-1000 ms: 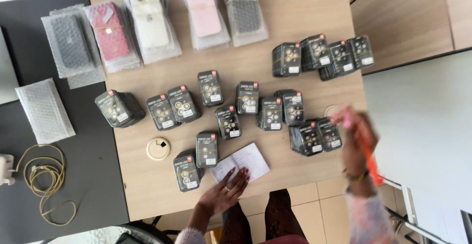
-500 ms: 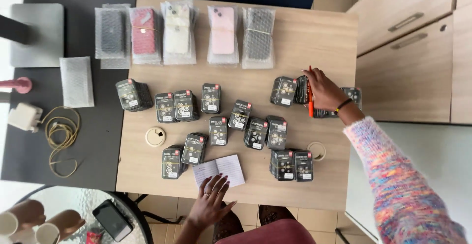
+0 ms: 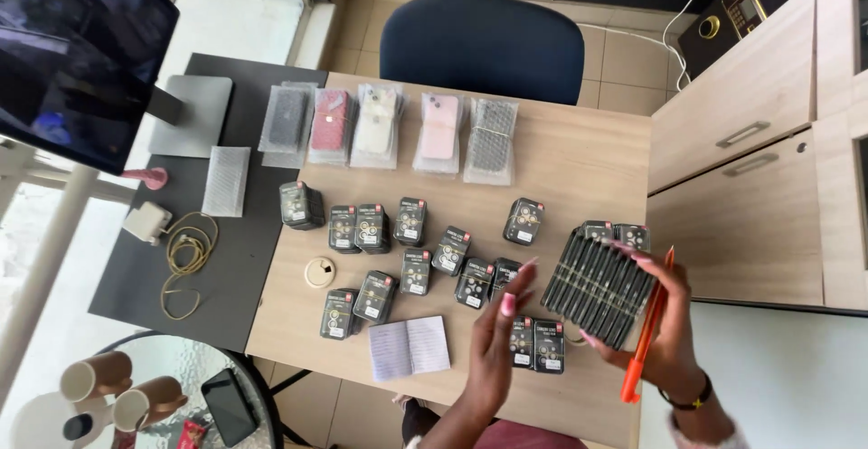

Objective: The person is performing inventory and organization of phone camera lens protectors by counting stacks, recording the data in a notebook, and securing them with rubber bands.

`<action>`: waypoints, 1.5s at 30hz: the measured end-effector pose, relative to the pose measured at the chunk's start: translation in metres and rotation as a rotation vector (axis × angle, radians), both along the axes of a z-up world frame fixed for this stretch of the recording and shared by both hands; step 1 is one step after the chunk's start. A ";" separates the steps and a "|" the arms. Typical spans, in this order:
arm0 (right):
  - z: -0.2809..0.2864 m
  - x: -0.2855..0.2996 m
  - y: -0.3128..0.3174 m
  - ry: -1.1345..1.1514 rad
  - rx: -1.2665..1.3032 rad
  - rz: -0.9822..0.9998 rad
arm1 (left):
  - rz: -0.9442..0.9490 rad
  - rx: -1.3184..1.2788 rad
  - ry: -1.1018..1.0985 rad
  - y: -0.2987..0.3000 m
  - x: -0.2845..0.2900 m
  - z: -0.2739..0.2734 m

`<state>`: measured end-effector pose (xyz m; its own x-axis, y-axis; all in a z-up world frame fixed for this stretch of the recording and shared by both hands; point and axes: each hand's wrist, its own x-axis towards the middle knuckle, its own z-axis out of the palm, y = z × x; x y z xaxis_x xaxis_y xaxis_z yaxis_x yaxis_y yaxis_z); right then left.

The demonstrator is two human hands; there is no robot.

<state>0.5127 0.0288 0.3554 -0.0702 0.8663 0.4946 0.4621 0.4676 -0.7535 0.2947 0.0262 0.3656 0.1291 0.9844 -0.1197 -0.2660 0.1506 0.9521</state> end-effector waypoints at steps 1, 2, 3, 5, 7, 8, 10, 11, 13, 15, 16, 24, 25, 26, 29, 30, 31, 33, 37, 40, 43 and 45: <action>0.010 -0.007 -0.006 0.029 0.009 -0.002 | -0.059 0.050 -0.101 -0.003 0.002 0.015; 0.019 -0.014 -0.012 0.060 0.020 -0.007 | -0.124 0.101 -0.200 -0.004 0.004 0.029; 0.024 -0.015 -0.015 0.067 0.030 -0.011 | -0.130 0.110 -0.193 -0.007 0.005 0.034; 0.033 -0.017 -0.023 0.058 0.040 -0.018 | -0.079 0.091 -0.151 -0.015 0.007 0.044; 0.037 -0.021 -0.030 0.071 0.053 -0.029 | -0.079 0.108 -0.135 -0.020 0.005 0.051; 0.039 -0.022 -0.031 0.076 0.064 -0.026 | -0.065 0.125 -0.127 -0.021 0.005 0.054; 0.045 -0.026 -0.036 0.081 0.076 -0.022 | -0.053 0.144 -0.094 -0.029 0.002 0.055; 0.048 -0.028 -0.038 0.081 0.081 -0.017 | -0.038 0.157 -0.065 -0.032 0.001 0.055; 0.051 -0.033 -0.040 0.104 0.094 -0.006 | -0.026 0.181 -0.067 -0.038 -0.002 0.058; 0.052 -0.036 -0.043 0.126 0.101 0.010 | -0.009 0.200 -0.070 -0.043 -0.004 0.058; 0.051 -0.037 -0.045 0.110 0.102 -0.007 | -0.004 0.215 -0.053 -0.045 -0.005 0.058; 0.059 -0.043 -0.054 0.059 0.117 -0.003 | 0.033 0.203 -0.067 -0.061 -0.009 0.055; 0.059 -0.043 -0.055 0.057 0.125 0.001 | 0.046 0.208 -0.059 -0.063 -0.008 0.054; 0.058 -0.043 -0.056 0.057 0.132 0.003 | 0.057 0.212 -0.051 -0.064 -0.008 0.053; 0.060 -0.047 -0.057 0.129 0.126 0.017 | 0.068 0.213 -0.057 -0.068 -0.008 0.056; 0.059 -0.047 -0.058 0.129 0.127 0.015 | 0.066 0.214 -0.057 -0.069 -0.008 0.057; 0.058 -0.046 -0.059 0.129 0.131 0.014 | 0.064 0.220 -0.086 -0.069 -0.007 0.058; 0.057 -0.045 -0.061 0.130 0.131 0.013 | 0.064 0.223 -0.113 -0.071 -0.007 0.064; 0.059 -0.045 -0.065 0.102 0.142 0.005 | 0.062 0.234 -0.086 -0.074 -0.006 0.068; 0.061 -0.048 -0.065 0.126 0.162 0.012 | 0.078 0.215 -0.052 -0.075 -0.005 0.063; 0.061 -0.047 -0.066 0.124 0.170 0.010 | 0.073 0.221 -0.079 -0.076 -0.003 0.070; 0.061 -0.046 -0.066 0.098 0.164 -0.007 | 0.059 0.230 -0.133 -0.076 -0.002 0.073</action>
<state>0.4667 -0.0376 0.4166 -0.0092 0.7741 0.6330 0.3937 0.5847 -0.7093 0.2925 -0.0497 0.4387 0.0703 0.9901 0.1216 -0.3925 -0.0847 0.9159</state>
